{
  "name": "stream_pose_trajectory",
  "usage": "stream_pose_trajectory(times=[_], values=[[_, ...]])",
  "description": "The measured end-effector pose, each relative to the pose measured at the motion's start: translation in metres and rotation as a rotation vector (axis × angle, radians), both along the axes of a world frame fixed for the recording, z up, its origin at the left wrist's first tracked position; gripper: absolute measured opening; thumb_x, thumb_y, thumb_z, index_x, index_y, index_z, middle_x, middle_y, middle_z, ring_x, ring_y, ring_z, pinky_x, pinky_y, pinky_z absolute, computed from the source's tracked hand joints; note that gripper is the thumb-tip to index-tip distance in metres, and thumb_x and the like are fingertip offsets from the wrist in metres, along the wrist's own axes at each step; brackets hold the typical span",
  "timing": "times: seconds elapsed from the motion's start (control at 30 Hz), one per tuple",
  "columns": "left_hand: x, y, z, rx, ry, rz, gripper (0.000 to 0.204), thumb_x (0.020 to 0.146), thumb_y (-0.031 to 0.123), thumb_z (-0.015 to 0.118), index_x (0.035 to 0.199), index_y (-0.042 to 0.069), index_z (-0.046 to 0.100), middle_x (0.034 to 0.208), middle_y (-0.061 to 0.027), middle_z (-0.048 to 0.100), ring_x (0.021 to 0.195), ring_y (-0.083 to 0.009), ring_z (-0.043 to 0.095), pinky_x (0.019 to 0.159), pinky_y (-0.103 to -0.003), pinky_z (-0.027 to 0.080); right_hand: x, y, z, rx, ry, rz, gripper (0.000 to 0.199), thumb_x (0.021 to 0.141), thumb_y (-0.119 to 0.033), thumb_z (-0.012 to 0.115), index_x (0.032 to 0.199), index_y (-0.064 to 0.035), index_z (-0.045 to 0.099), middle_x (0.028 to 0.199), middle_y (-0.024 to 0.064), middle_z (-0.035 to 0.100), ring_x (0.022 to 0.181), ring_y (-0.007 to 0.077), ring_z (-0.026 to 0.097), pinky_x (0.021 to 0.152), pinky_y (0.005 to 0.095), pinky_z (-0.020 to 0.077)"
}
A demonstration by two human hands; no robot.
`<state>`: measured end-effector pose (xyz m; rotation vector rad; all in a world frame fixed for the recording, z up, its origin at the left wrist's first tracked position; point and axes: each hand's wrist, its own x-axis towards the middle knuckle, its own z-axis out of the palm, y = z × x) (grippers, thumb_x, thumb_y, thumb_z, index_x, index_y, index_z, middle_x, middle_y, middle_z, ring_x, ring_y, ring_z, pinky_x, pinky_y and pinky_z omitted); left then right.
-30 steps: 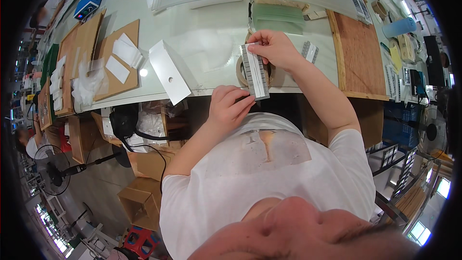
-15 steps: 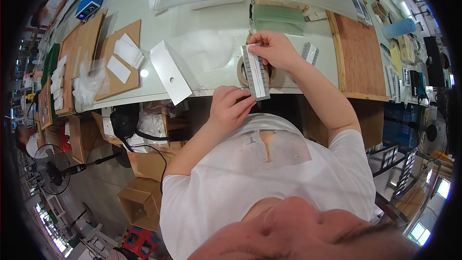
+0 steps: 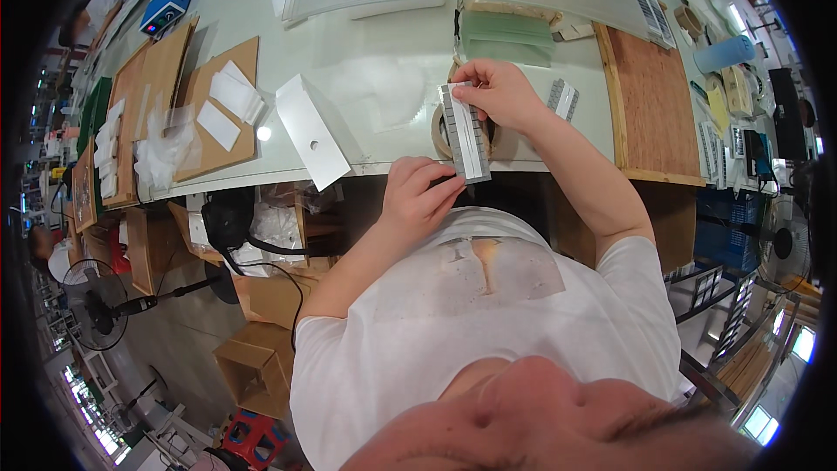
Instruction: Assembling small solar panel units by placing panels into white plastic housings at a factory workbench.
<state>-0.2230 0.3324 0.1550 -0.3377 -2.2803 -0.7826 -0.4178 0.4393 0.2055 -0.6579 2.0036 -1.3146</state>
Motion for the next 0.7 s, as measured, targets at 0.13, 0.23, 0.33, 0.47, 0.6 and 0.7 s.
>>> stream_pose_trajectory(times=[0.13, 0.23, 0.33, 0.47, 0.6, 0.7], values=[[0.0, 0.0, 0.001, -0.005, 0.0, -0.002, 0.025, 0.067, 0.007, 0.077, 0.09, 0.01, 0.068, 0.096, -0.0023, 0.061, 0.089, -0.0227, 0.056, 0.076, -0.038, 0.042, -0.002, 0.002, -0.009, 0.007, 0.282, -0.013, 0.02, 0.084, -0.012, 0.067, 0.101, -0.0031, 0.064, 0.08, 0.0004, 0.06, 0.06, 0.0074, 0.05, 0.057, 0.0246, 0.0442], [0.0, 0.0, 0.002, 0.0, -0.003, -0.005, 0.025, 0.067, 0.007, 0.077, 0.09, 0.009, 0.068, 0.096, -0.0023, 0.061, 0.089, -0.0228, 0.056, 0.076, -0.038, 0.042, -0.009, 0.006, -0.011, -0.072, 0.45, -0.144, 0.019, 0.083, -0.013, 0.066, 0.1, -0.0047, 0.065, 0.088, 0.0011, 0.06, 0.067, 0.0096, 0.05, 0.064, 0.0258, 0.0449], [0.001, 0.0, 0.001, -0.002, 0.001, -0.005, 0.025, 0.067, 0.008, 0.077, 0.09, 0.009, 0.069, 0.096, -0.0022, 0.061, 0.089, -0.0226, 0.056, 0.076, -0.037, 0.042, -0.021, 0.015, -0.015, -0.018, 0.465, -0.114, 0.017, 0.083, -0.012, 0.065, 0.098, -0.0047, 0.066, 0.095, 0.0033, 0.059, 0.07, 0.0124, 0.05, 0.068, 0.026, 0.045], [0.001, 0.001, 0.004, 0.005, -0.021, -0.003, 0.025, 0.066, 0.008, 0.077, 0.09, 0.01, 0.069, 0.096, -0.0021, 0.061, 0.089, -0.0224, 0.056, 0.076, -0.037, 0.042, -0.022, 0.024, -0.016, 0.059, 0.494, -0.031, 0.016, 0.084, -0.009, 0.062, 0.098, -0.005, 0.066, 0.096, 0.0048, 0.058, 0.073, 0.0146, 0.052, 0.07, 0.0274, 0.0455], [0.002, 0.001, 0.004, 0.004, -0.01, 0.0, 0.025, 0.066, 0.008, 0.077, 0.09, 0.01, 0.069, 0.095, -0.0018, 0.062, 0.088, -0.0221, 0.056, 0.076, -0.037, 0.042, -0.015, 0.024, -0.016, 0.1, 0.556, 0.036, 0.017, 0.084, -0.014, 0.057, 0.095, -0.0088, 0.068, 0.102, 0.0079, 0.059, 0.09, 0.028, 0.058, 0.079, 0.0367, 0.0474], [0.001, 0.001, 0.004, -0.003, -0.007, 0.001, 0.025, 0.067, 0.008, 0.077, 0.09, 0.01, 0.069, 0.094, -0.0014, 0.062, 0.088, -0.0219, 0.057, 0.075, -0.037, 0.042, -0.013, 0.023, -0.018, 0.087, 0.587, 0.048, 0.015, 0.084, -0.011, 0.057, 0.094, -0.0073, 0.068, 0.099, 0.0075, 0.058, 0.089, 0.0253, 0.058, 0.077, 0.0341, 0.0473]])
